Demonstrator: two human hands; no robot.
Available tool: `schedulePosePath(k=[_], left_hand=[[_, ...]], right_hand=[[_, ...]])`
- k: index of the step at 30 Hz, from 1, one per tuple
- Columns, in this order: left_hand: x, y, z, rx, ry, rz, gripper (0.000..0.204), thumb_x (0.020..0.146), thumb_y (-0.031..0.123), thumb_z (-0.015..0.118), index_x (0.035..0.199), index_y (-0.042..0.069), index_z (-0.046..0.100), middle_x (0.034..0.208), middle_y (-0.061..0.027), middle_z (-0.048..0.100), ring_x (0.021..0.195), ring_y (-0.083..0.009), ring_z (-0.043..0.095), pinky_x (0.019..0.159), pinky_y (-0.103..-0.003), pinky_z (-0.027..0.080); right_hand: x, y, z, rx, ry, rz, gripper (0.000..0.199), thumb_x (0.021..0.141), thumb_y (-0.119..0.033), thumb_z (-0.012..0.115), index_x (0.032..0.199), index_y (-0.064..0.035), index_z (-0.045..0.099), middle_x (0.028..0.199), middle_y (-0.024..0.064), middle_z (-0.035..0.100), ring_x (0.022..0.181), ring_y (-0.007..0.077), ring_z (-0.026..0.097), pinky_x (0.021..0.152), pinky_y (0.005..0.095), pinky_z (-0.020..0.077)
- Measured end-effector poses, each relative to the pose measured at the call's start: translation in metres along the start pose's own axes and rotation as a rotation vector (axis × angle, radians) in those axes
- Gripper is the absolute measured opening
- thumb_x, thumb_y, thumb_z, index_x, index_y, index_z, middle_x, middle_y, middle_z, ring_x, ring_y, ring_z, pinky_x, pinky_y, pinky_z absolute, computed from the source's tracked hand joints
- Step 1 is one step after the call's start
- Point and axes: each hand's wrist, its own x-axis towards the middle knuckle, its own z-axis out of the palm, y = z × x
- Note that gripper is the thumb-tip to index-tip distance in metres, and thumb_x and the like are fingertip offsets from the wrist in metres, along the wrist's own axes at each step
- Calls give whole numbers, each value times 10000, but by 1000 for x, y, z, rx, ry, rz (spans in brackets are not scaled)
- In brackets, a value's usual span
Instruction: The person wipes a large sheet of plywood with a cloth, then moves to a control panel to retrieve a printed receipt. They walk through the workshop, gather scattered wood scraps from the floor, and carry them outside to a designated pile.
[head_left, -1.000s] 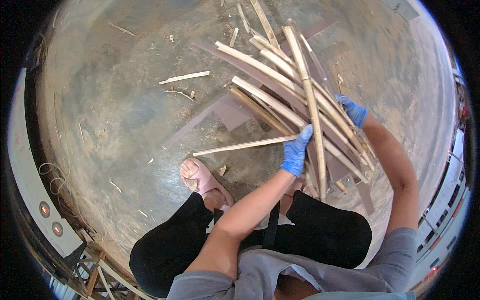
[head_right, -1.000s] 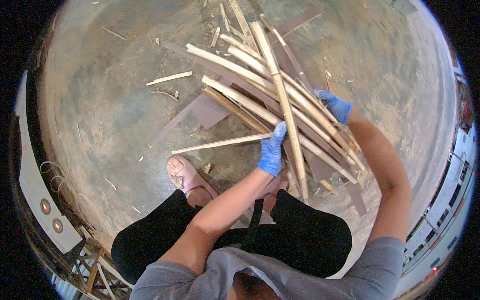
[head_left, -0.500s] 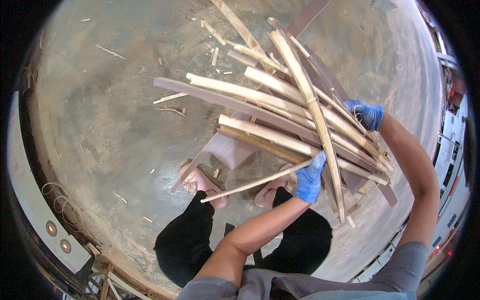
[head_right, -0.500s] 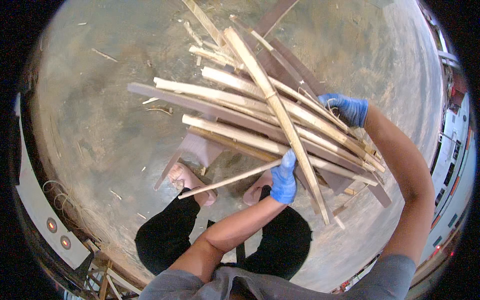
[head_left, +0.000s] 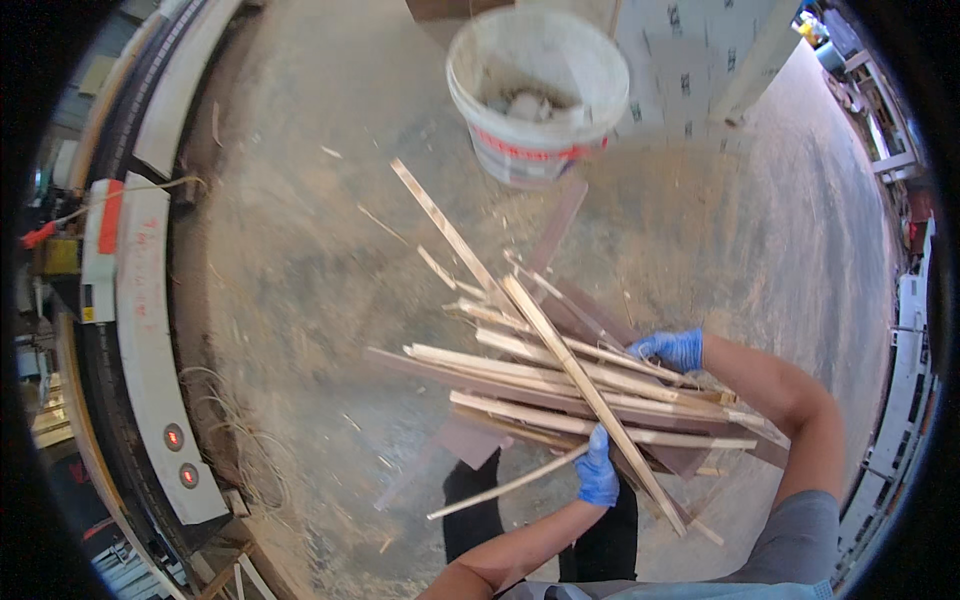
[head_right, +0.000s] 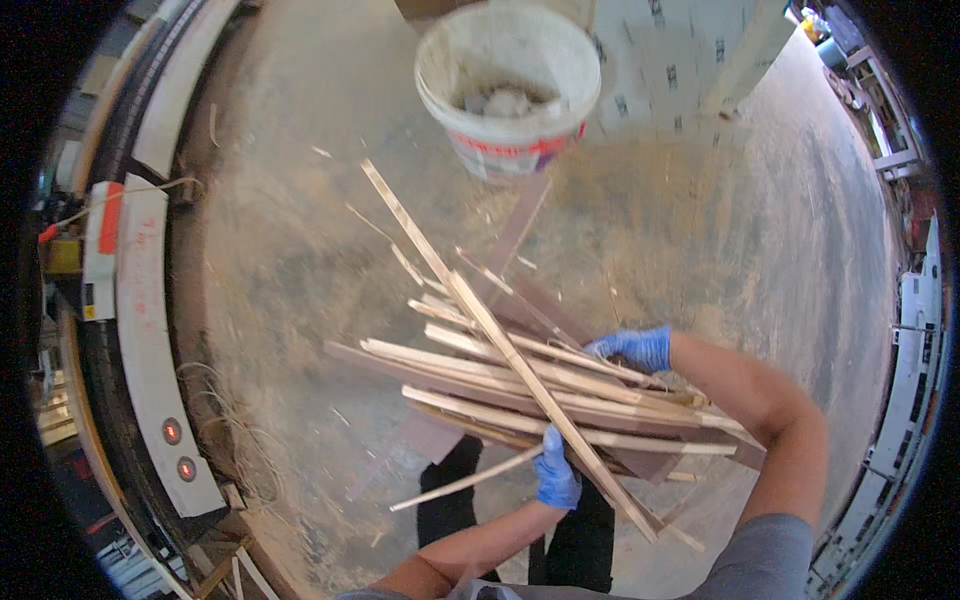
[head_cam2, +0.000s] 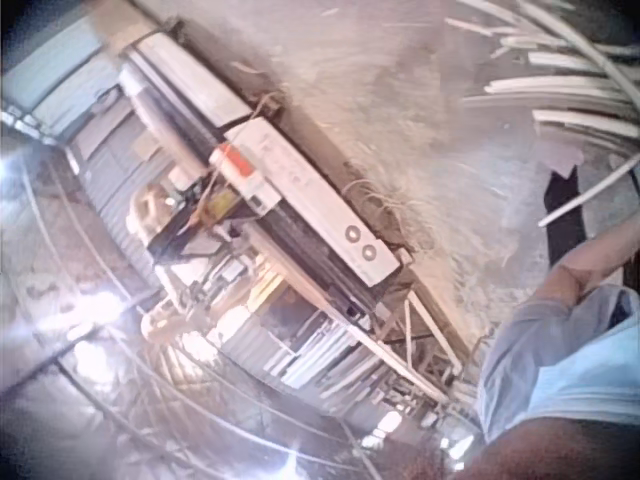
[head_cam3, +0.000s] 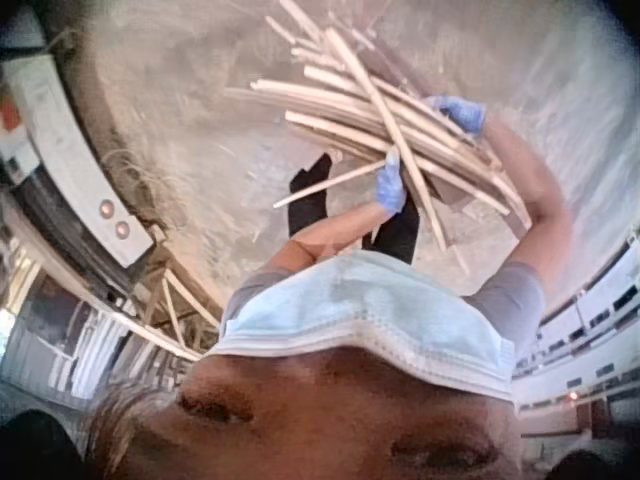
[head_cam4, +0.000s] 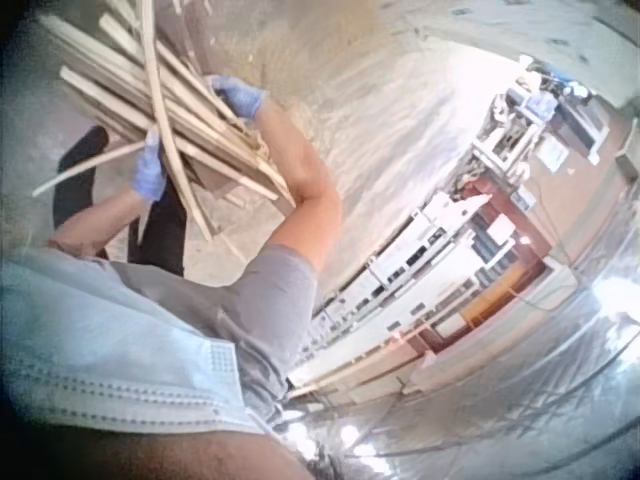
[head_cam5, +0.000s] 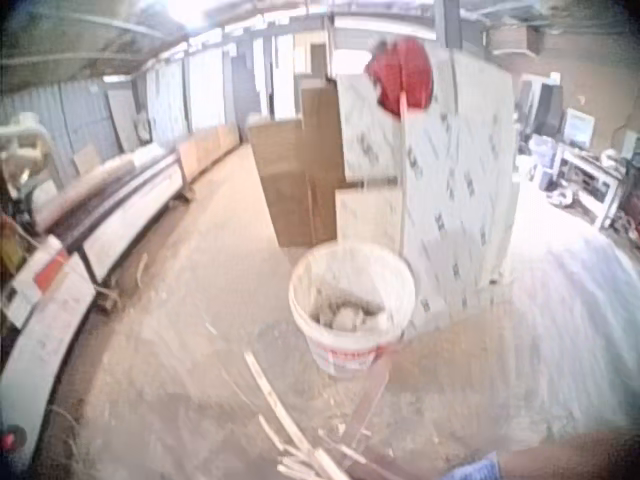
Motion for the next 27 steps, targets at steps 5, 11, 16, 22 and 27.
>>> schedulePosePath(k=[5,11,16,22,27], left_hand=[[-20,25,15,172,-14,5,631,831,411,653,1283,25,440,1232,-76,492,1090,-181,485,960,-324,407],[-31,72,-6,370,-274,-80,613,819,350,692,1279,10,471,1232,-81,507,1079,-169,483,940,-315,410],[-40,125,20,599,-476,-215,651,801,471,657,1276,61,482,1205,-83,534,1037,-201,529,889,-351,468],[-33,142,34,737,-603,-410,708,751,529,686,1260,77,488,1138,-86,567,985,-229,563,850,-396,506],[-35,87,68,757,-650,-530,627,727,404,761,1203,63,537,1092,-81,601,948,-200,585,816,-352,510]], right_hand=[[16,28,-14,107,-92,-35,473,811,-346,648,1194,-78,574,1126,105,619,976,182,607,857,342,502],[-41,38,34,1,107,-199,451,807,-410,617,1138,-103,611,1062,83,648,873,159,632,763,327,528],[-50,92,71,349,257,-471,470,765,-459,646,1055,-89,645,988,91,671,814,169,645,713,325,539],[-61,143,94,547,416,-614,458,753,-444,643,1031,-79,647,975,112,672,819,170,653,716,353,550],[-77,203,47,753,534,-691,391,744,-323,670,1031,-59,649,971,124,669,808,199,660,706,356,569]])
